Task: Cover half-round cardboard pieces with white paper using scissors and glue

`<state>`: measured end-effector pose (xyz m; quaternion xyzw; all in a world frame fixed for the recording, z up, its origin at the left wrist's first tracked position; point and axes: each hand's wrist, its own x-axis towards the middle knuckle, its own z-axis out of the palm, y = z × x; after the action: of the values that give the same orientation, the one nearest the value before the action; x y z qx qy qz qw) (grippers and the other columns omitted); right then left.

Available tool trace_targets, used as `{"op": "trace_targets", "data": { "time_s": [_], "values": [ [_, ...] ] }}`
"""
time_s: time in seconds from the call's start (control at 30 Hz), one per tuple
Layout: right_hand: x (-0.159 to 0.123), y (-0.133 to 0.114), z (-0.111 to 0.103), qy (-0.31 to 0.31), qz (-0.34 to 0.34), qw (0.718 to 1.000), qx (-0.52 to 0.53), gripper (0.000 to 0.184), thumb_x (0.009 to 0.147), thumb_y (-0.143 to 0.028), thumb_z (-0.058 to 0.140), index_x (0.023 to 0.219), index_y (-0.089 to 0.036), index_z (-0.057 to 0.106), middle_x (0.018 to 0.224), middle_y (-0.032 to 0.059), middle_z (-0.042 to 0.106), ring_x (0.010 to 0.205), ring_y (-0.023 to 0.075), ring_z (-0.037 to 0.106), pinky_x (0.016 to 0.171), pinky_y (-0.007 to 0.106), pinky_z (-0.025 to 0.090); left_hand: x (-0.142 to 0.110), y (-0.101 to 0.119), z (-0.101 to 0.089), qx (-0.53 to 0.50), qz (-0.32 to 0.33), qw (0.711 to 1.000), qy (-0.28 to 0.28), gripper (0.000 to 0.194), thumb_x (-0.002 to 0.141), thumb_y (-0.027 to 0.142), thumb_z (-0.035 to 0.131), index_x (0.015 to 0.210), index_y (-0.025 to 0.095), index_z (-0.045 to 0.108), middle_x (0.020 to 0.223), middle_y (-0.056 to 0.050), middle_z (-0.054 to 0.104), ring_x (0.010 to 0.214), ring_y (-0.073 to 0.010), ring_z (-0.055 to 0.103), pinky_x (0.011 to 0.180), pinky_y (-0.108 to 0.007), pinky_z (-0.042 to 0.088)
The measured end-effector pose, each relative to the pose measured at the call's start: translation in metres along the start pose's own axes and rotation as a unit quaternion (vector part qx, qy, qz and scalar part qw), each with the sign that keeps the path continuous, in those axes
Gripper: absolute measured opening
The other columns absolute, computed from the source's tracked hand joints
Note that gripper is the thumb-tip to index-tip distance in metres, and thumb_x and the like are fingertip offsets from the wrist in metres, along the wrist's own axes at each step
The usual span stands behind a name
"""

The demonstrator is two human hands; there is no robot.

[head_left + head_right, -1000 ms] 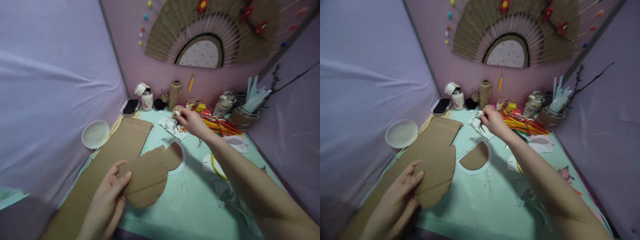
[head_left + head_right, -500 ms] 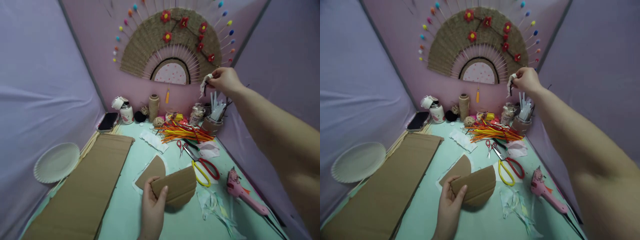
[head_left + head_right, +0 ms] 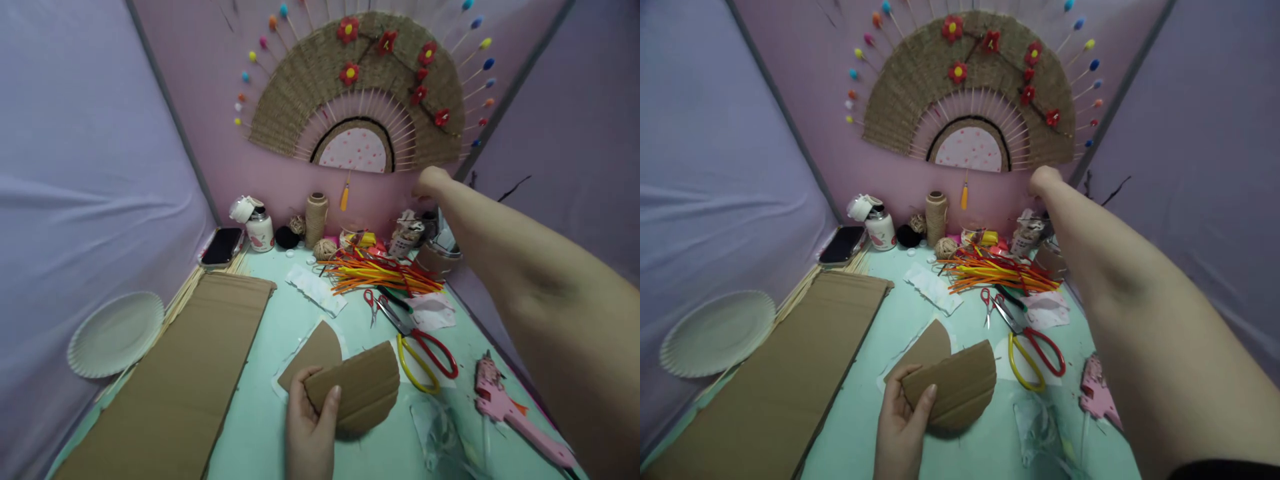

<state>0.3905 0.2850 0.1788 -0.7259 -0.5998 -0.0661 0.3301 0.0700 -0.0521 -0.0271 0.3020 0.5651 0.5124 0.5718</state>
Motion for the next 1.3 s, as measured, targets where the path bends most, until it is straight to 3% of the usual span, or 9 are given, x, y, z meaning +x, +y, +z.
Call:
{"op": "trace_targets", "data": {
  "time_s": [0.13,0.23,0.33,0.43,0.57,0.7,0.9,1.07,1.3],
  "values": [
    [-0.025,-0.033,0.004,-0.167,0.020,0.976,-0.140,0.037,0.104,-0.036,0.040,0.125,-0.012,0.059,0.124,0.0110,0.060,0.110,0.0218,0.063,0.092,0.042,0.052,0.000,-0.003,-0.002,0.059,-0.016,0.996,-0.068,0.039,0.078,0.039,0.067,0.111,0.024,0.051,0.109,-0.009,0.064,0.104,-0.0254,0.061,0.088,-0.034,0.049],
    [-0.075,-0.068,0.018,-0.293,-0.065,0.939,-0.167,0.032,0.094,-0.036,0.061,0.119,-0.015,0.061,0.118,0.0084,0.065,0.100,0.0211,0.065,0.086,0.042,0.055,0.000,-0.001,-0.003,0.172,-0.032,0.967,-0.185,0.031,0.075,0.024,0.061,0.105,0.022,0.055,0.101,-0.005,0.064,0.098,-0.0224,0.060,0.086,-0.032,0.046],
    [-0.147,-0.098,0.047,-0.391,-0.176,0.894,-0.134,0.022,0.080,-0.037,0.076,0.085,-0.015,0.071,0.085,0.0059,0.073,0.085,0.0209,0.066,0.079,0.030,0.048,0.000,0.001,-0.002,0.232,-0.030,0.937,-0.260,0.031,0.071,0.017,0.059,0.101,0.021,0.056,0.094,-0.002,0.061,0.092,-0.0199,0.057,0.082,-0.029,0.043],
    [-0.216,-0.112,0.077,-0.413,-0.232,0.874,-0.104,0.037,0.073,-0.049,0.076,0.092,-0.018,0.070,0.094,0.0090,0.073,0.088,0.0242,0.066,0.072,0.028,0.046,0.000,-0.002,-0.003,0.240,-0.022,0.934,-0.262,0.031,0.070,0.017,0.060,0.100,0.021,0.055,0.090,-0.001,0.059,0.088,-0.0191,0.055,0.078,-0.028,0.042],
    [-0.269,-0.111,0.104,-0.393,-0.226,0.887,-0.085,0.045,0.072,-0.039,0.074,0.107,-0.013,0.066,0.117,0.0194,0.066,0.100,0.0294,0.064,0.074,0.029,0.047,0.002,-0.008,-0.008,0.236,-0.026,0.939,-0.251,0.033,0.070,0.017,0.061,0.102,0.021,0.056,0.090,-0.001,0.060,0.087,-0.0194,0.055,0.076,-0.028,0.041],
    [-0.275,-0.102,0.112,-0.372,-0.174,0.911,-0.036,0.013,0.079,-0.020,0.060,0.088,-0.014,0.068,0.099,0.0164,0.071,0.093,0.0252,0.066,0.074,0.028,0.045,0.012,0.000,-0.015,0.236,-0.019,0.944,-0.228,0.033,0.071,0.020,0.062,0.104,0.020,0.056,0.093,-0.003,0.061,0.089,-0.0210,0.057,0.077,-0.029,0.042],
    [-0.237,-0.087,0.093,-0.337,-0.071,0.924,0.166,0.012,0.078,-0.027,0.052,0.070,-0.019,0.058,0.070,0.0029,0.065,0.070,0.0172,0.059,0.064,0.025,0.043,0.048,0.026,-0.030,0.238,0.026,0.962,-0.128,0.032,0.072,0.023,0.064,0.102,0.019,0.056,0.093,-0.006,0.063,0.091,-0.0229,0.057,0.078,-0.030,0.042],
    [-0.223,-0.077,0.054,-0.335,0.035,0.880,0.334,0.018,0.073,-0.039,0.052,0.073,-0.022,0.052,0.064,-0.0019,0.056,0.059,0.0135,0.053,0.056,0.024,0.045,0.045,0.023,-0.037,0.139,0.033,0.983,-0.117,0.036,0.073,0.030,0.068,0.104,0.019,0.054,0.095,-0.004,0.061,0.091,-0.0195,0.056,0.078,-0.028,0.041],
    [-0.246,-0.058,0.002,-0.391,0.147,0.794,0.442,0.024,0.062,-0.036,0.074,0.070,-0.021,0.057,0.060,-0.0039,0.052,0.050,0.0102,0.046,0.045,0.022,0.036,0.004,0.021,-0.046,0.009,-0.066,0.966,-0.250,0.041,0.072,0.031,0.075,0.104,0.020,0.053,0.095,-0.001,0.059,0.089,-0.0154,0.055,0.076,-0.024,0.040]
  ]
}}
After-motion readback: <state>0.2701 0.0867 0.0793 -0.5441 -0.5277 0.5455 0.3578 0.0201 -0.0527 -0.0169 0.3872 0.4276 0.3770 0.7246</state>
